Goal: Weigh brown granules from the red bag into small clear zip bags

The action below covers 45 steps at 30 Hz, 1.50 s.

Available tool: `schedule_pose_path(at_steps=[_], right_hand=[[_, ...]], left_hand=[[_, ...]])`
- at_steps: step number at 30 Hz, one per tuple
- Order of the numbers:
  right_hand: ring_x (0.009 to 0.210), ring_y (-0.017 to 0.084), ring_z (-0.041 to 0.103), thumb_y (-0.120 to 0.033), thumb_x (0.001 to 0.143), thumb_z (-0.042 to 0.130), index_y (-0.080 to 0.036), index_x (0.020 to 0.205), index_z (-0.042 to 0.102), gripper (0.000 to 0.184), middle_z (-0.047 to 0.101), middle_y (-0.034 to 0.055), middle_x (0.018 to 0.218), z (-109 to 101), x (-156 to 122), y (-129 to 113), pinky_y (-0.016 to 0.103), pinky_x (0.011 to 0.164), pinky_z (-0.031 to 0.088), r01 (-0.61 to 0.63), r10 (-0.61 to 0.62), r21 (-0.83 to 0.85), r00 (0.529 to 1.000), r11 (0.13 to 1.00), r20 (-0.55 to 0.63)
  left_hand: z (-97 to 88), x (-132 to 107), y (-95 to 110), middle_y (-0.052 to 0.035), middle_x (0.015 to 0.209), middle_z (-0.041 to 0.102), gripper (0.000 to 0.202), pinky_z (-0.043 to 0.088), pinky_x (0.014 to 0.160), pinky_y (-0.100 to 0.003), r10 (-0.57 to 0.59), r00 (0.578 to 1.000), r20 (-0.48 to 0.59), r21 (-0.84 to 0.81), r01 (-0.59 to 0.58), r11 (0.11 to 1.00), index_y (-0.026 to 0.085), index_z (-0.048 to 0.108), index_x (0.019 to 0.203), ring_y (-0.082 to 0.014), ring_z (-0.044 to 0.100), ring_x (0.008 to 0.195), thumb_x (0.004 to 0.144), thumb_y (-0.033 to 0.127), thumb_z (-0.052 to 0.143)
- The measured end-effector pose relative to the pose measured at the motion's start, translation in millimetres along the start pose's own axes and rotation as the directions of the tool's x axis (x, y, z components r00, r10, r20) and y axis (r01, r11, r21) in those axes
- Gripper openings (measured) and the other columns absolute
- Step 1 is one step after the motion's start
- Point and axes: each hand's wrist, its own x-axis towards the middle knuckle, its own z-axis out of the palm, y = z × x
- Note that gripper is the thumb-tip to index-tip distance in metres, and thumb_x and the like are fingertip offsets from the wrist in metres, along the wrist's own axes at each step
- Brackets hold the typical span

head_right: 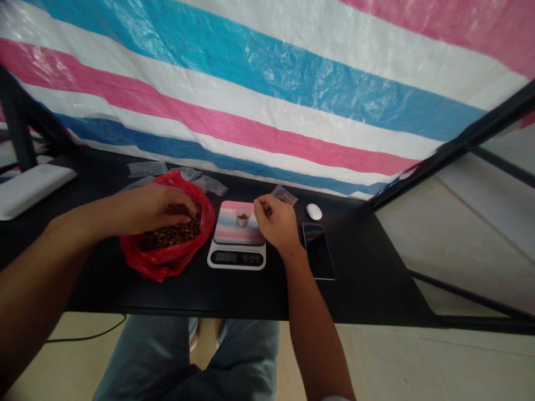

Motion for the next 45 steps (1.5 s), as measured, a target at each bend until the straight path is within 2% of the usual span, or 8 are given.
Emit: schedule_pose_path(at_steps=[7,11,16,21,31,37,41,45], right_hand=[[0.061,0.016,0.062,-0.036,0.096,0.059,-0.022,0.084,0.071,0.022,0.068,0.0007,0.068,0.5,0.3,0.4,0.028,0.060,0.044,-0.004,0.004,0.003,1.000,1.000,0.006],[0.060,0.015,0.061,-0.037,0.096,0.059,-0.022,0.083,0.070,0.023,0.068,0.0001,0.067,-1.1,0.7,-1.2,0.028,0.059,0.043,-0.011,0.011,0.013,1.000,1.000,0.003],[0.060,0.015,0.061,-0.037,0.096,0.058,-0.022,0.082,0.069,0.023,0.068,0.0006,0.068,-2.0,1.1,-2.6,0.028,0.059,0.043,-0.006,0.006,0.031,1.000,0.999,0.000],[0.061,0.015,0.062,-0.036,0.096,0.057,-0.022,0.086,0.071,0.022,0.068,0.0007,0.069,-2.4,0.4,-1.7,0.028,0.060,0.044,0.000,0.000,0.038,1.000,0.999,0.006],[0.060,0.015,0.061,-0.034,0.097,0.057,-0.022,0.084,0.071,0.022,0.069,0.0009,0.069,-3.6,0.0,-3.8,0.028,0.060,0.042,0.018,-0.018,0.031,1.000,0.999,-0.004],[0.059,0.014,0.060,-0.035,0.096,0.057,-0.021,0.082,0.070,0.023,0.067,0.0000,0.066,-2.6,0.8,-3.0,0.028,0.060,0.042,0.022,-0.022,0.037,1.000,0.999,-0.001],[0.059,0.014,0.059,-0.037,0.097,0.058,-0.021,0.082,0.069,0.025,0.067,-0.0001,0.067,-3.3,1.0,-2.5,0.028,0.059,0.041,0.007,-0.006,0.032,1.000,0.999,-0.013],[0.059,0.015,0.060,-0.037,0.097,0.058,-0.021,0.083,0.070,0.024,0.067,0.0000,0.067,-3.8,0.2,-4.8,0.028,0.060,0.042,-0.003,0.003,0.026,1.000,1.000,-0.015]], left_hand=[[-21.6,32.5,46.1,-0.0013,0.099,0.080,0.021,0.048,0.081,-0.026,0.131,0.987,-0.093,0.044,-0.127,0.991,0.023,0.079,0.098,-0.0179,0.071,0.088,0.089,0.016,0.062],[-13.5,61.7,63.4,-0.0027,0.095,0.080,0.018,0.047,0.075,-0.027,0.189,0.978,-0.090,0.050,-0.185,0.981,0.023,0.080,0.096,-0.0183,0.071,0.085,0.090,0.020,0.063],[-0.6,80.9,76.2,-0.0050,0.096,0.080,0.018,0.047,0.074,-0.028,0.147,0.989,-0.035,0.107,-0.143,0.984,0.024,0.081,0.093,-0.0211,0.073,0.088,0.091,0.018,0.065],[3.1,84.9,78.1,-0.0064,0.099,0.080,0.017,0.050,0.081,-0.027,0.146,0.989,-0.016,0.157,-0.142,0.977,0.023,0.081,0.091,-0.0224,0.074,0.097,0.092,0.017,0.065],[14.3,92.5,61.7,-0.0041,0.102,0.080,0.018,0.051,0.087,-0.027,0.264,0.963,-0.058,0.016,-0.263,0.965,0.021,0.080,0.096,-0.0205,0.074,0.098,0.086,0.010,0.069],[10.9,77.2,61.4,-0.0043,0.110,0.081,0.026,0.051,0.090,-0.025,0.274,0.953,-0.128,-0.102,-0.287,0.952,0.020,0.079,0.111,-0.0180,0.074,0.101,0.097,0.017,0.058],[-2.5,42.5,43.5,-0.0037,0.119,0.079,0.034,0.050,0.101,-0.027,0.163,0.967,-0.194,-0.036,-0.173,0.984,0.021,0.079,0.111,-0.0195,0.071,0.110,0.099,0.020,0.048],[7.5,6.8,11.8,-0.0078,0.107,0.082,0.033,0.055,0.091,-0.033,-0.030,0.998,0.046,0.008,0.030,1.000,0.020,0.082,0.101,-0.0252,0.074,0.094,0.091,0.019,0.051]])
